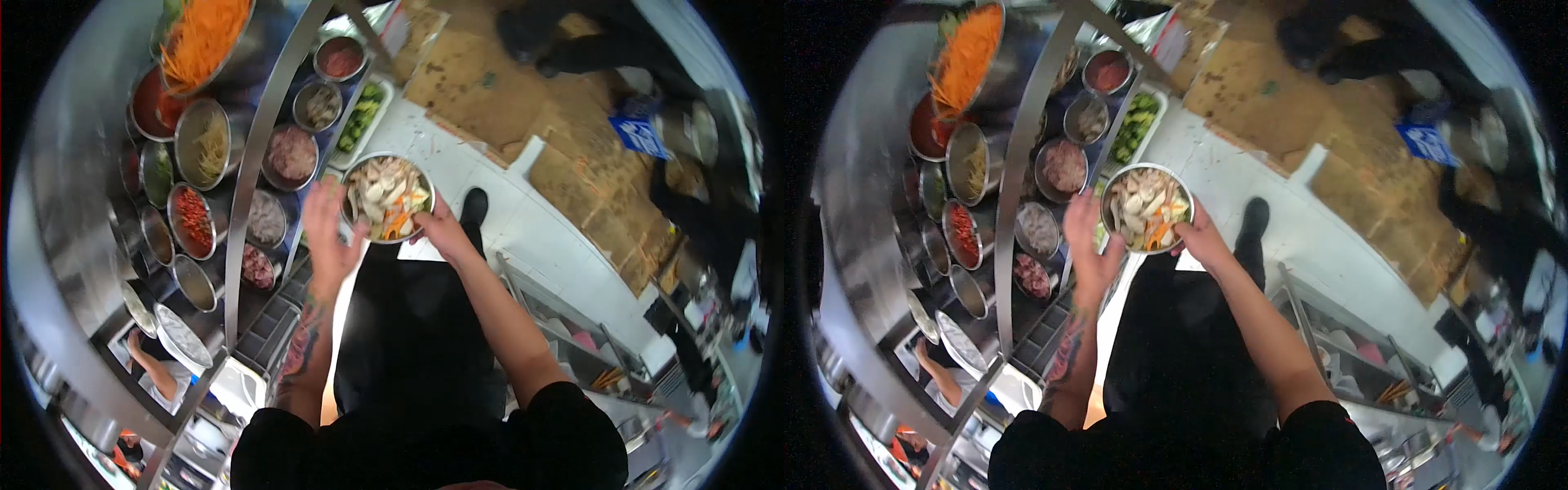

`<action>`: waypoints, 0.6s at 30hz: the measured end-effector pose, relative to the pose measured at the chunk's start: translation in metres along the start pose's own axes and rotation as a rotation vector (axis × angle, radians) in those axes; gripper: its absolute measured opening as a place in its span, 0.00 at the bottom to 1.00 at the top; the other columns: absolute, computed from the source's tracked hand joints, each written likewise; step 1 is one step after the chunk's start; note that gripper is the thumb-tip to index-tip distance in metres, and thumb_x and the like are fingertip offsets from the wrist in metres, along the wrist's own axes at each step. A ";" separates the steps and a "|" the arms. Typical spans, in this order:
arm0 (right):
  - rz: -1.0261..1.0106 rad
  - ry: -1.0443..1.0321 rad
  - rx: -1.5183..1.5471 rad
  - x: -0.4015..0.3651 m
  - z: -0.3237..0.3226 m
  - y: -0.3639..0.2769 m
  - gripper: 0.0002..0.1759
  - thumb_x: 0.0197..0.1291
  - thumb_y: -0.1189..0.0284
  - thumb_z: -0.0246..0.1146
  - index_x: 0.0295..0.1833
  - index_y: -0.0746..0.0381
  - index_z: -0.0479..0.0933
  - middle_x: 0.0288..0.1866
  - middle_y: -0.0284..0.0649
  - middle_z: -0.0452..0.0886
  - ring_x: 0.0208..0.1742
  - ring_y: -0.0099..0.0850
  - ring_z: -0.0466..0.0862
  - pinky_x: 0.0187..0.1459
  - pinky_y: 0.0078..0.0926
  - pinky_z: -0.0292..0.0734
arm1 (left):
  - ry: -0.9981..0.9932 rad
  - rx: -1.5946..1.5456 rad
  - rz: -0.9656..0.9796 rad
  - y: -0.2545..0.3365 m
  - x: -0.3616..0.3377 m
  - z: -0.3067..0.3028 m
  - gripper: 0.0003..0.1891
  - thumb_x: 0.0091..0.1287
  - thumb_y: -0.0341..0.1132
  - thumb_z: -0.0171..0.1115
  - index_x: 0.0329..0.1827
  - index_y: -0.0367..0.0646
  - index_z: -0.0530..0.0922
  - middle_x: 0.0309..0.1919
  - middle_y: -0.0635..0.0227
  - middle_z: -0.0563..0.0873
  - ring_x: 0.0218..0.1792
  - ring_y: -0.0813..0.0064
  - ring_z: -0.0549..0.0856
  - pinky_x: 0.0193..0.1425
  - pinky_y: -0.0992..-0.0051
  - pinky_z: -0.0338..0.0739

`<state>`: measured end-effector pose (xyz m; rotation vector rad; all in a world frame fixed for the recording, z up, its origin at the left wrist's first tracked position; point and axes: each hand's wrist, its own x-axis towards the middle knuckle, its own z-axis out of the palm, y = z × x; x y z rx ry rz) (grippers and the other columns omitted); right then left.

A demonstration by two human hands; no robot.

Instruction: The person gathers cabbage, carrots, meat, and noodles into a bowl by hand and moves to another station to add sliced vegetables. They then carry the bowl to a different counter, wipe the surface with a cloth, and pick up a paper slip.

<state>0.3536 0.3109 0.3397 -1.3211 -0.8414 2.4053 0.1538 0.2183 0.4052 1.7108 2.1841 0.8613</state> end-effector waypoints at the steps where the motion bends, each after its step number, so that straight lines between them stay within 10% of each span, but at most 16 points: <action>1: -0.011 0.003 0.011 -0.024 0.000 -0.013 0.38 0.62 0.83 0.53 0.79 0.56 0.57 0.54 0.44 0.82 0.35 0.30 0.86 0.28 0.25 0.85 | -0.081 -0.052 0.006 0.037 0.003 -0.003 0.40 0.63 0.50 0.69 0.76 0.41 0.67 0.79 0.49 0.62 0.79 0.39 0.57 0.79 0.41 0.48; 5: -0.123 0.148 0.014 -0.117 0.005 -0.030 0.37 0.63 0.81 0.55 0.79 0.55 0.58 0.56 0.42 0.81 0.39 0.29 0.86 0.28 0.24 0.84 | -0.338 0.177 0.212 0.101 -0.003 -0.006 0.38 0.67 0.52 0.65 0.78 0.46 0.66 0.81 0.49 0.57 0.80 0.38 0.52 0.77 0.34 0.43; 11: -0.374 0.560 0.209 -0.256 0.026 0.021 0.36 0.63 0.79 0.55 0.78 0.56 0.60 0.54 0.42 0.82 0.39 0.29 0.86 0.28 0.25 0.84 | -0.314 -0.694 0.452 0.149 -0.026 -0.019 0.37 0.74 0.49 0.58 0.77 0.31 0.62 0.79 0.40 0.60 0.80 0.44 0.57 0.82 0.53 0.48; 18: -0.556 0.801 0.540 -0.375 0.104 0.098 0.33 0.63 0.79 0.56 0.75 0.63 0.59 0.51 0.48 0.83 0.39 0.34 0.88 0.31 0.29 0.86 | -0.710 -1.087 0.536 0.246 -0.070 -0.064 0.40 0.78 0.54 0.49 0.83 0.35 0.50 0.83 0.51 0.51 0.82 0.50 0.55 0.81 0.53 0.51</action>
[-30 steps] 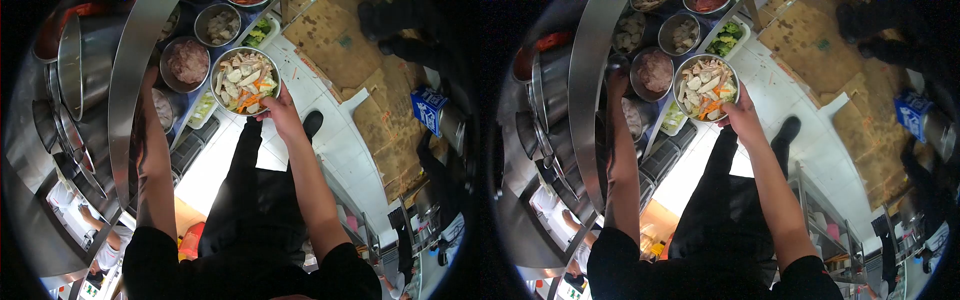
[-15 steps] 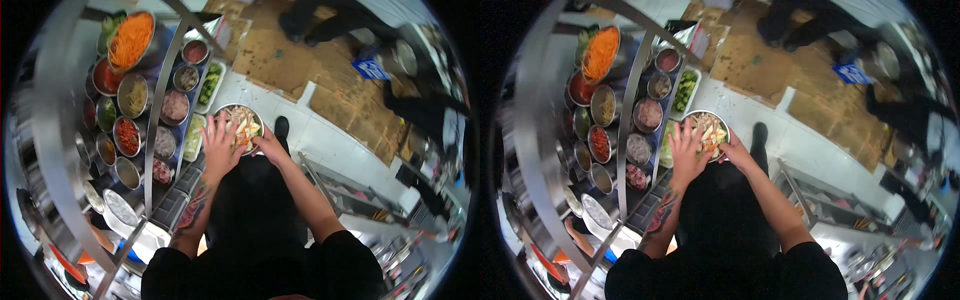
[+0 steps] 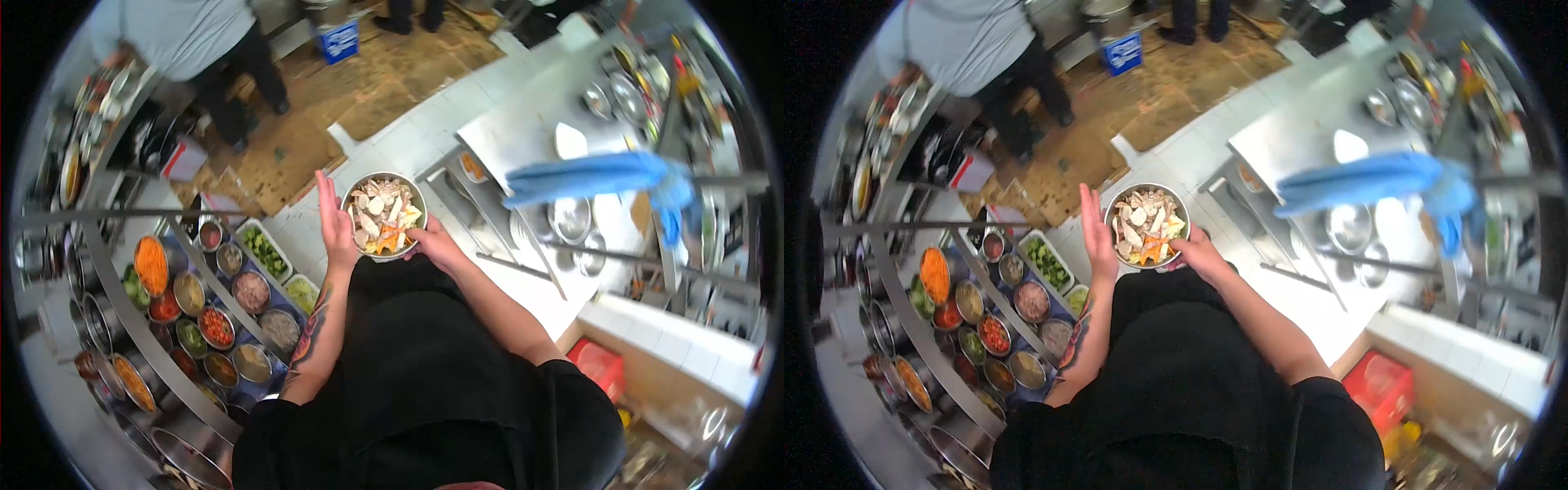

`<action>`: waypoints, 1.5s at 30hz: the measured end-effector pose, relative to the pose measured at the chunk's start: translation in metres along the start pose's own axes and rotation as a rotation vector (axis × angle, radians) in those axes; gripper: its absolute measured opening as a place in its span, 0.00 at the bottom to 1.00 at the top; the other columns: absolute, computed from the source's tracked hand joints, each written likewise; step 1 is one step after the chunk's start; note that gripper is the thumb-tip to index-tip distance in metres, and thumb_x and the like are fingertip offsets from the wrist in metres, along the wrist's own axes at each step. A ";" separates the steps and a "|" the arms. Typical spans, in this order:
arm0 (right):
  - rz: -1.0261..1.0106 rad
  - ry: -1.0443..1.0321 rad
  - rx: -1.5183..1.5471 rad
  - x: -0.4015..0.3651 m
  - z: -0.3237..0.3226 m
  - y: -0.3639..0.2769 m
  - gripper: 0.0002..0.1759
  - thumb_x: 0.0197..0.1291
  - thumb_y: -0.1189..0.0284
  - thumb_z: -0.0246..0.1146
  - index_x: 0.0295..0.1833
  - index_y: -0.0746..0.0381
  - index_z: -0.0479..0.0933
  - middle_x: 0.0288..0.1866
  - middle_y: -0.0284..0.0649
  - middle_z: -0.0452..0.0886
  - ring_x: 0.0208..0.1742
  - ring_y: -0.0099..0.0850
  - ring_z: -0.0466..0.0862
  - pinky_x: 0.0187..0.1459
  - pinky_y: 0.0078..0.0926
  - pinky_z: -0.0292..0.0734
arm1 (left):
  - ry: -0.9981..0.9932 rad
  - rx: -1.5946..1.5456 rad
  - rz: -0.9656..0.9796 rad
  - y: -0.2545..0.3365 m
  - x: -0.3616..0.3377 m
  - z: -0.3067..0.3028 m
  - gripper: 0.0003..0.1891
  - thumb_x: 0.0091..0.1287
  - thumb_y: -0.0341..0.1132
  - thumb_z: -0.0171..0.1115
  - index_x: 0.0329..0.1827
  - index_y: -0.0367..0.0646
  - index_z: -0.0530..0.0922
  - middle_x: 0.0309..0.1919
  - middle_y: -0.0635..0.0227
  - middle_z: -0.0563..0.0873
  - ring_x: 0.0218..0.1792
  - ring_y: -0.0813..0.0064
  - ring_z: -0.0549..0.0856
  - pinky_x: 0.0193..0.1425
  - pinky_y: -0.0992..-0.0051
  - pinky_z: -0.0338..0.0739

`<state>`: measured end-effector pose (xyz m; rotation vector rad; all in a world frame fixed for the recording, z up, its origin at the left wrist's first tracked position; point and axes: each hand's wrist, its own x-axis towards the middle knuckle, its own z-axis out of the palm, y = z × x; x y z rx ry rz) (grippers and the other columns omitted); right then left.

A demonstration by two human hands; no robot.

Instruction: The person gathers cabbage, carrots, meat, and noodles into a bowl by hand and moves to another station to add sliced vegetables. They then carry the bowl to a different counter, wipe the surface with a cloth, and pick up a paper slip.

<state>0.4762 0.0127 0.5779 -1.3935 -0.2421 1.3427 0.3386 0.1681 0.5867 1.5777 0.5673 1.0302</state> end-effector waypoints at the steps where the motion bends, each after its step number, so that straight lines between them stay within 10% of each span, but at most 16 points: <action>1: -0.014 0.033 0.071 -0.020 -0.011 0.004 0.34 0.63 0.79 0.56 0.75 0.63 0.59 0.52 0.48 0.83 0.39 0.34 0.88 0.31 0.30 0.86 | -0.001 -0.173 -0.086 0.000 -0.005 0.007 0.40 0.79 0.55 0.46 0.83 0.37 0.49 0.84 0.55 0.50 0.82 0.52 0.55 0.81 0.55 0.53; 12: -0.119 0.228 0.339 -0.182 -0.142 0.036 0.31 0.66 0.78 0.56 0.75 0.63 0.60 0.49 0.47 0.83 0.37 0.34 0.87 0.29 0.31 0.84 | -0.245 -0.189 -0.319 0.000 -0.070 0.084 0.23 0.82 0.46 0.50 0.66 0.37 0.77 0.58 0.62 0.85 0.59 0.71 0.81 0.67 0.70 0.70; 15: -0.070 0.307 0.350 -0.246 -0.202 0.048 0.27 0.67 0.76 0.56 0.71 0.68 0.63 0.48 0.49 0.84 0.35 0.35 0.87 0.27 0.30 0.83 | -0.386 -0.210 -0.315 0.011 -0.119 0.146 0.18 0.81 0.41 0.53 0.59 0.35 0.80 0.42 0.65 0.88 0.42 0.77 0.83 0.52 0.77 0.77; 24: -0.210 0.569 0.048 -0.430 -0.508 -0.013 0.24 0.63 0.75 0.54 0.64 0.73 0.67 0.37 0.52 0.84 0.22 0.33 0.83 0.19 0.27 0.79 | -0.781 -0.242 -0.344 0.082 -0.300 0.411 0.15 0.78 0.37 0.56 0.52 0.35 0.85 0.37 0.65 0.89 0.37 0.80 0.83 0.45 0.78 0.78; 33: -0.381 0.704 0.440 -0.314 -0.711 -0.080 0.25 0.65 0.80 0.49 0.68 0.63 0.61 0.49 0.55 0.83 0.36 0.42 0.89 0.34 0.36 0.90 | -1.152 0.043 -0.209 0.160 -0.310 0.600 0.13 0.74 0.38 0.60 0.52 0.39 0.85 0.46 0.60 0.87 0.45 0.66 0.86 0.51 0.68 0.80; 39: -0.297 0.755 0.366 -0.255 -0.827 -0.127 0.23 0.63 0.79 0.50 0.64 0.70 0.64 0.36 0.54 0.85 0.28 0.38 0.88 0.26 0.35 0.88 | -1.117 0.649 0.273 0.062 -0.219 0.798 0.18 0.66 0.44 0.65 0.53 0.43 0.85 0.57 0.51 0.82 0.59 0.48 0.78 0.63 0.55 0.74; 45: -0.247 0.789 0.190 -0.215 -0.929 -0.162 0.28 0.63 0.79 0.52 0.69 0.71 0.58 0.38 0.54 0.84 0.24 0.37 0.87 0.23 0.31 0.86 | -0.974 0.874 -0.013 -0.023 -0.123 0.952 0.20 0.62 0.39 0.64 0.57 0.44 0.84 0.63 0.48 0.76 0.67 0.48 0.72 0.70 0.56 0.70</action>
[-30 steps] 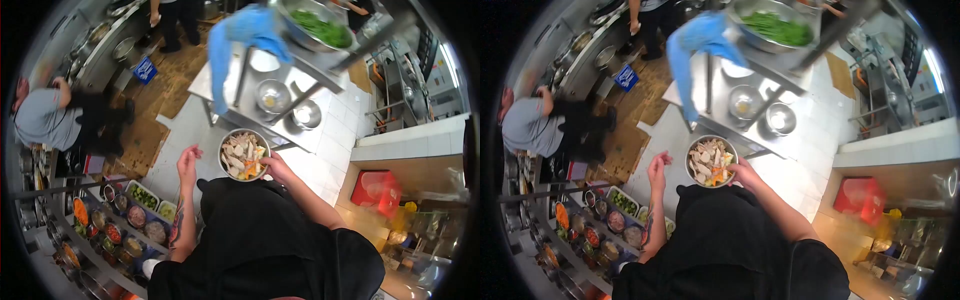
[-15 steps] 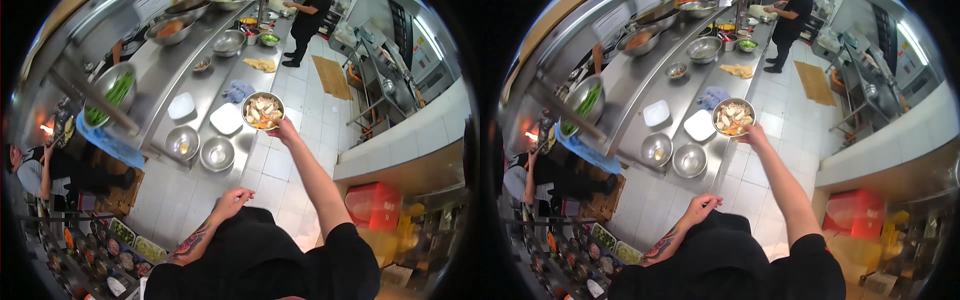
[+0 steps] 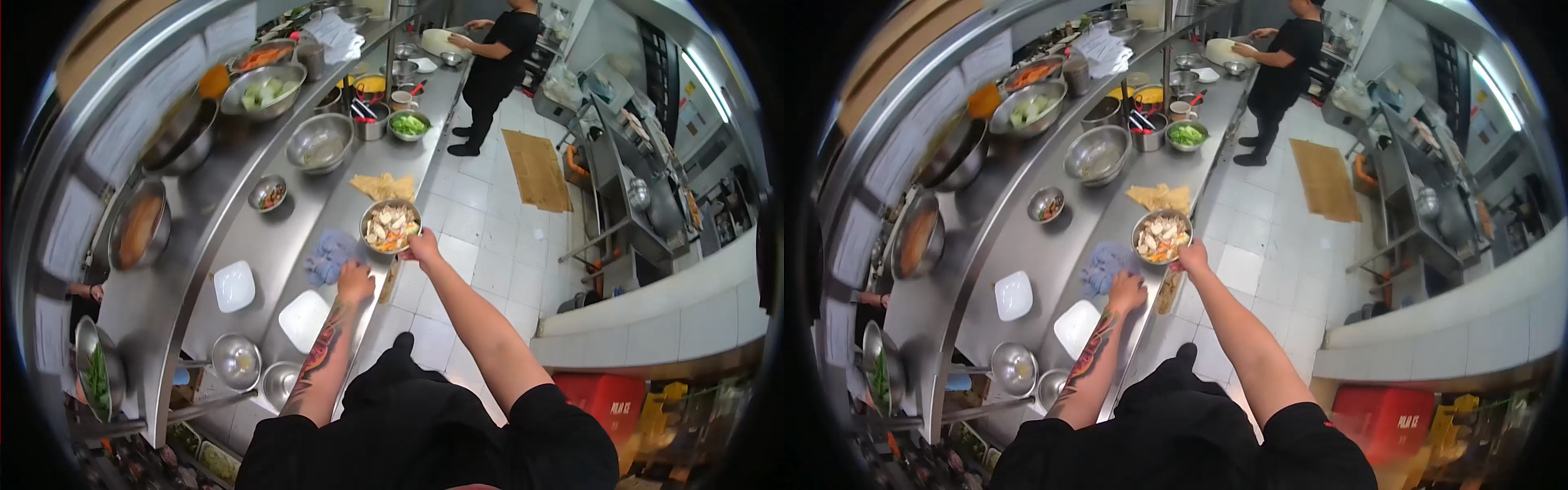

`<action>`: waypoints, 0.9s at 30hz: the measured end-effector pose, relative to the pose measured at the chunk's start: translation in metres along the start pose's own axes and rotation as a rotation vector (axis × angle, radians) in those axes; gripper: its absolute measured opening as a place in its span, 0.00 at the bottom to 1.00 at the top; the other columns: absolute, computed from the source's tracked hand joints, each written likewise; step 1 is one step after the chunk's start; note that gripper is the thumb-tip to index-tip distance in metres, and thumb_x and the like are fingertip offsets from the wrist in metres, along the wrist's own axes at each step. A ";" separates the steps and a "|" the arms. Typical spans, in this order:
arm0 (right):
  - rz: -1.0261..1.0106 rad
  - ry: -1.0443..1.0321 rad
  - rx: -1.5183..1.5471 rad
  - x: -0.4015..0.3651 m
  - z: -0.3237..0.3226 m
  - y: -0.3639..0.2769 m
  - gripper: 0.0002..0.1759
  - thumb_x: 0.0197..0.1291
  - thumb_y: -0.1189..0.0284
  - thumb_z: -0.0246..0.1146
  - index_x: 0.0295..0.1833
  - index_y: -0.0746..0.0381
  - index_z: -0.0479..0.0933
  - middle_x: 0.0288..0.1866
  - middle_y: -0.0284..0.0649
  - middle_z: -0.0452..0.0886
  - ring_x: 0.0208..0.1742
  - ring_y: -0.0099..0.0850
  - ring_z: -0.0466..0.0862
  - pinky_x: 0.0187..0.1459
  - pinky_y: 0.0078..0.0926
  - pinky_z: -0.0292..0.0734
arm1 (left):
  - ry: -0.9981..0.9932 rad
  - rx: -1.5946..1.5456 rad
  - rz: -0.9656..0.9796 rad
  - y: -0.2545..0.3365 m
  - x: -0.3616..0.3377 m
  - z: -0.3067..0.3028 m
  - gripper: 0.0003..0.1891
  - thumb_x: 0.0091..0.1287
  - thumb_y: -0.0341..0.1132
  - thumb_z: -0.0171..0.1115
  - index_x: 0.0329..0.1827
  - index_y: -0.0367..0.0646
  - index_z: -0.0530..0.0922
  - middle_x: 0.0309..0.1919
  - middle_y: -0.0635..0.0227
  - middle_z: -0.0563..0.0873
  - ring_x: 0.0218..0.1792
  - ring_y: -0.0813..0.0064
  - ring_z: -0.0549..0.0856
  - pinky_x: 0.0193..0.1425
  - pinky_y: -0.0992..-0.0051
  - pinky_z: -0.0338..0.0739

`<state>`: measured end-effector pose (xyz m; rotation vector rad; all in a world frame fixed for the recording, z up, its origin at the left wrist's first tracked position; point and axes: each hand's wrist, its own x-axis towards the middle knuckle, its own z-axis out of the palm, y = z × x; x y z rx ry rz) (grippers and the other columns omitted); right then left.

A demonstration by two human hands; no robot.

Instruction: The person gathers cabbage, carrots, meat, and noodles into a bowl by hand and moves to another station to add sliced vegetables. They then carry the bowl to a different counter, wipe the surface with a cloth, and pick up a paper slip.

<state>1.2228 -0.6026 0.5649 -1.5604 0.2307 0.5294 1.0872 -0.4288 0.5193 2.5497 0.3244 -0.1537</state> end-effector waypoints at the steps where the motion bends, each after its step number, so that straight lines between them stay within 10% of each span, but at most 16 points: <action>1: -0.002 -0.002 -0.030 0.009 0.000 0.002 0.27 0.64 0.79 0.52 0.68 0.71 0.58 0.38 0.54 0.84 0.24 0.36 0.87 0.22 0.31 0.86 | 0.011 0.005 -0.015 -0.006 0.011 -0.003 0.20 0.62 0.39 0.64 0.57 0.44 0.84 0.63 0.48 0.76 0.67 0.48 0.72 0.70 0.56 0.70; 10: 0.151 -0.423 -0.095 0.090 0.002 -0.006 0.28 0.68 0.74 0.59 0.70 0.69 0.61 0.46 0.51 0.84 0.33 0.39 0.90 0.29 0.32 0.88 | 0.561 -0.196 -0.244 -0.023 0.022 -0.018 0.24 0.68 0.37 0.61 0.64 0.33 0.75 0.64 0.44 0.76 0.65 0.45 0.76 0.69 0.56 0.71; 14: -0.969 -0.249 -0.651 0.205 -0.041 -0.042 0.20 0.68 0.72 0.64 0.63 0.65 0.75 0.45 0.43 0.86 0.38 0.30 0.88 0.38 0.27 0.82 | 0.615 -0.613 -0.595 0.028 0.021 -0.005 0.24 0.71 0.37 0.60 0.67 0.33 0.73 0.61 0.48 0.80 0.60 0.50 0.81 0.65 0.59 0.75; 17: -0.966 -0.646 -1.256 0.263 -0.029 -0.120 0.13 0.68 0.74 0.63 0.54 0.68 0.80 0.37 0.42 0.87 0.36 0.29 0.87 0.40 0.27 0.81 | 0.731 -0.766 -0.767 0.060 0.032 0.023 0.25 0.71 0.37 0.61 0.68 0.33 0.72 0.56 0.52 0.83 0.53 0.54 0.85 0.62 0.60 0.77; 19: -0.834 -0.876 -0.629 0.184 0.025 -0.245 0.08 0.67 0.76 0.62 0.47 0.68 0.84 0.32 0.43 0.86 0.36 0.32 0.87 0.41 0.27 0.81 | 0.905 -0.679 -0.713 0.110 0.032 -0.003 0.25 0.70 0.35 0.63 0.67 0.32 0.73 0.55 0.53 0.83 0.49 0.57 0.85 0.56 0.63 0.79; 20: -1.047 -0.980 -0.553 0.142 0.043 -0.303 0.08 0.67 0.78 0.62 0.47 0.68 0.84 0.32 0.44 0.86 0.35 0.33 0.86 0.40 0.27 0.80 | 1.054 -0.367 -0.516 0.104 0.034 0.003 0.25 0.69 0.27 0.64 0.70 0.38 0.73 0.51 0.61 0.84 0.40 0.75 0.83 0.35 0.78 0.79; 25: -1.943 -1.270 -0.318 0.022 0.140 -0.457 0.14 0.60 0.82 0.62 0.52 0.64 0.83 0.40 0.48 0.84 0.39 0.48 0.85 0.42 0.40 0.81 | 1.450 -0.034 -0.329 0.201 0.024 -0.207 0.14 0.66 0.21 0.63 0.54 0.40 0.85 0.50 0.60 0.84 0.40 0.76 0.83 0.37 0.79 0.79; 27: -1.941 -1.242 -0.738 0.007 0.193 -0.468 0.22 0.57 0.83 0.62 0.57 0.55 0.82 0.45 0.45 0.85 0.45 0.46 0.86 0.46 0.42 0.81 | 1.469 0.108 -0.212 0.217 0.011 -0.282 0.14 0.64 0.22 0.64 0.52 0.40 0.85 0.50 0.58 0.84 0.42 0.69 0.85 0.41 0.73 0.80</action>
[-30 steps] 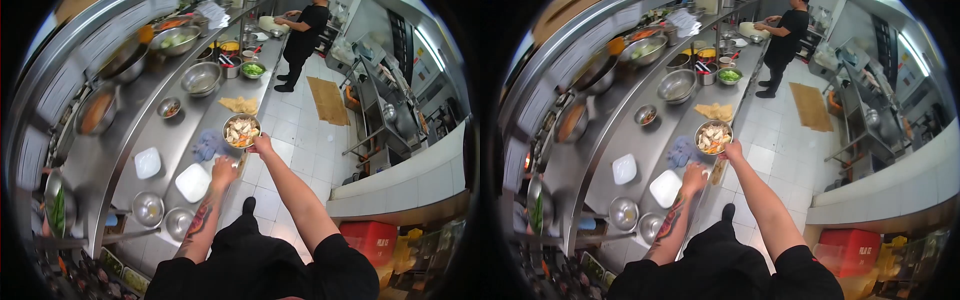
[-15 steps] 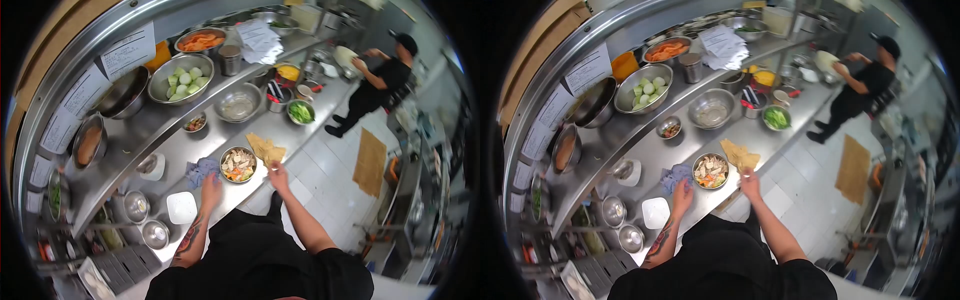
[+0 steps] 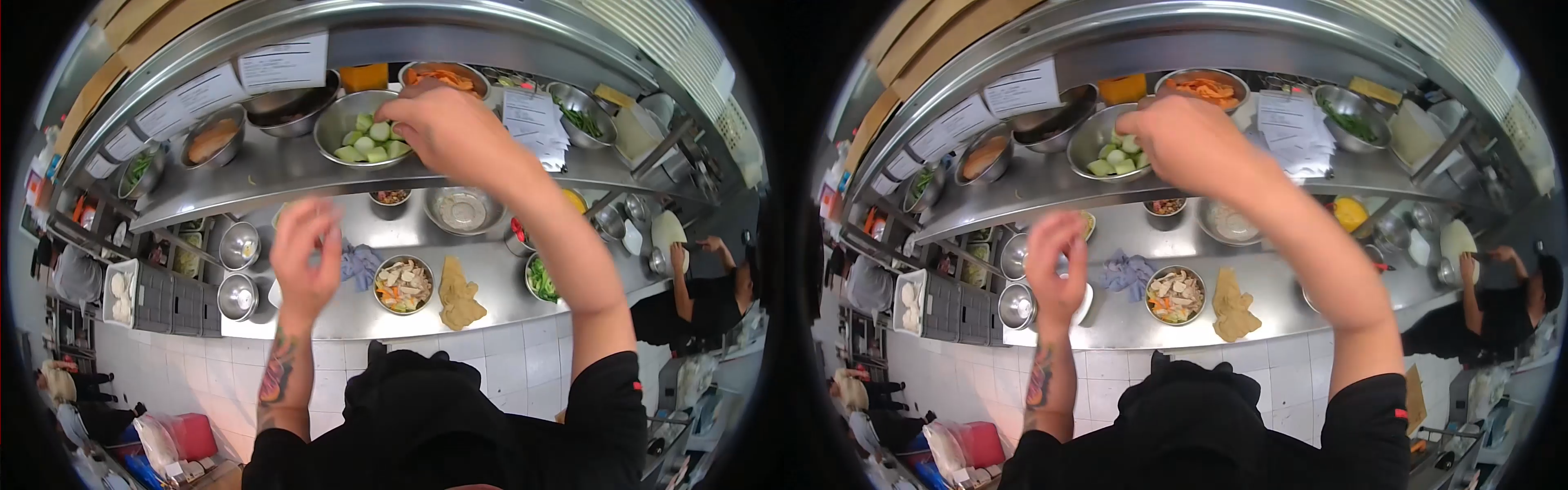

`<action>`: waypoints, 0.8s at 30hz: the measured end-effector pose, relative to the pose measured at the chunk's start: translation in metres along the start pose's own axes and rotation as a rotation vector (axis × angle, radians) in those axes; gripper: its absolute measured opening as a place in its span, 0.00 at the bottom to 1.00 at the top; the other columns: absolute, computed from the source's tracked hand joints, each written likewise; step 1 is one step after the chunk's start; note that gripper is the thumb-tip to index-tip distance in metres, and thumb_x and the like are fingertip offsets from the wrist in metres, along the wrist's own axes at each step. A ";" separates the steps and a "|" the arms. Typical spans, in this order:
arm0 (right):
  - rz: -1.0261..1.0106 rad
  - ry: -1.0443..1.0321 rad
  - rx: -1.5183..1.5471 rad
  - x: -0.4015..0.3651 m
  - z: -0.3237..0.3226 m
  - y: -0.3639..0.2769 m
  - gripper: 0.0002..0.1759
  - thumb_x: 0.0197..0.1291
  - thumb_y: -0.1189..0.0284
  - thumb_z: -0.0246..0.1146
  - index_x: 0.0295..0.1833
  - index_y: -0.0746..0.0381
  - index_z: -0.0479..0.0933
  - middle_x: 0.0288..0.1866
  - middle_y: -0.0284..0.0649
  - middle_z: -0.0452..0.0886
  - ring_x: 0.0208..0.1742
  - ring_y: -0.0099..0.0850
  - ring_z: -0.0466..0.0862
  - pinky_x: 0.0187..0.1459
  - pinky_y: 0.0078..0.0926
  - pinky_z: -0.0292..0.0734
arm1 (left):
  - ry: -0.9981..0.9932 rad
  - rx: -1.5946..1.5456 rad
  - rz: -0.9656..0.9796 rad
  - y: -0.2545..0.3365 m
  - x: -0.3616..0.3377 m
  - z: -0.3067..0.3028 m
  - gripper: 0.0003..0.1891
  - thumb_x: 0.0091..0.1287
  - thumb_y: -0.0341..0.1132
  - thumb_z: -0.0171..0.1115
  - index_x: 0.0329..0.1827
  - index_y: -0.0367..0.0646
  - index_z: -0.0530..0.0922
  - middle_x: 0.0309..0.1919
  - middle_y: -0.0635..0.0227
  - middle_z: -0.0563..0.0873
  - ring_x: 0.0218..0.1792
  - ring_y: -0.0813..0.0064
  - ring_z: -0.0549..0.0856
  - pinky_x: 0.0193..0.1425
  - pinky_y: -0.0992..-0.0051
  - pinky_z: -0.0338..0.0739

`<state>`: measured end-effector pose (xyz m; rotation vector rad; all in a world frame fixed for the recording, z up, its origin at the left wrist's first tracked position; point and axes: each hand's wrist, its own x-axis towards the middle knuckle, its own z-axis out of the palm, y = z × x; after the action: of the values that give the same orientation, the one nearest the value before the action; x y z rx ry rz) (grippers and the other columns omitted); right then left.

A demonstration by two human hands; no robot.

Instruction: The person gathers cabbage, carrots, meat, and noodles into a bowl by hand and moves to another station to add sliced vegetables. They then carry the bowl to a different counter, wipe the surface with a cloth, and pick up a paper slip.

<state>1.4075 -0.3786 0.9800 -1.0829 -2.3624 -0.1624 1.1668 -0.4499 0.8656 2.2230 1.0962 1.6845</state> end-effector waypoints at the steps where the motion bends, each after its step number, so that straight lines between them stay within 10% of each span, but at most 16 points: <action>1: -0.012 0.003 0.000 0.020 0.003 0.004 0.22 0.57 0.83 0.62 0.57 0.55 0.82 0.45 0.45 0.85 0.45 0.46 0.86 0.46 0.42 0.81 | -0.027 0.049 0.093 0.004 0.033 -0.010 0.14 0.63 0.24 0.65 0.52 0.40 0.85 0.50 0.58 0.84 0.42 0.66 0.86 0.43 0.70 0.81; 3: 0.220 -0.516 -0.093 0.050 0.007 0.005 0.28 0.52 0.85 0.64 0.57 0.49 0.82 0.45 0.45 0.86 0.47 0.45 0.86 0.45 0.40 0.79 | -0.178 0.180 0.151 0.010 0.080 -0.021 0.12 0.64 0.28 0.66 0.50 0.43 0.85 0.51 0.64 0.85 0.37 0.72 0.84 0.37 0.77 0.78; 6: 0.118 -0.614 -0.161 0.063 0.009 0.001 0.31 0.51 0.86 0.62 0.58 0.45 0.82 0.48 0.44 0.86 0.48 0.44 0.86 0.46 0.40 0.80 | -0.354 0.294 0.165 -0.021 0.103 -0.025 0.12 0.64 0.32 0.69 0.49 0.44 0.84 0.50 0.65 0.85 0.39 0.68 0.86 0.40 0.73 0.80; 24: 0.181 -0.583 0.080 0.061 0.013 0.013 0.28 0.52 0.84 0.64 0.58 0.47 0.82 0.48 0.43 0.86 0.47 0.41 0.86 0.46 0.36 0.80 | -0.693 0.488 0.060 -0.027 0.179 -0.010 0.10 0.68 0.34 0.62 0.49 0.46 0.83 0.39 0.57 0.88 0.41 0.55 0.86 0.46 0.64 0.80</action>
<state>1.3792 -0.3248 0.9982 -1.4454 -2.7126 0.3590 1.1641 -0.3227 0.9944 2.8021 1.3197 0.5592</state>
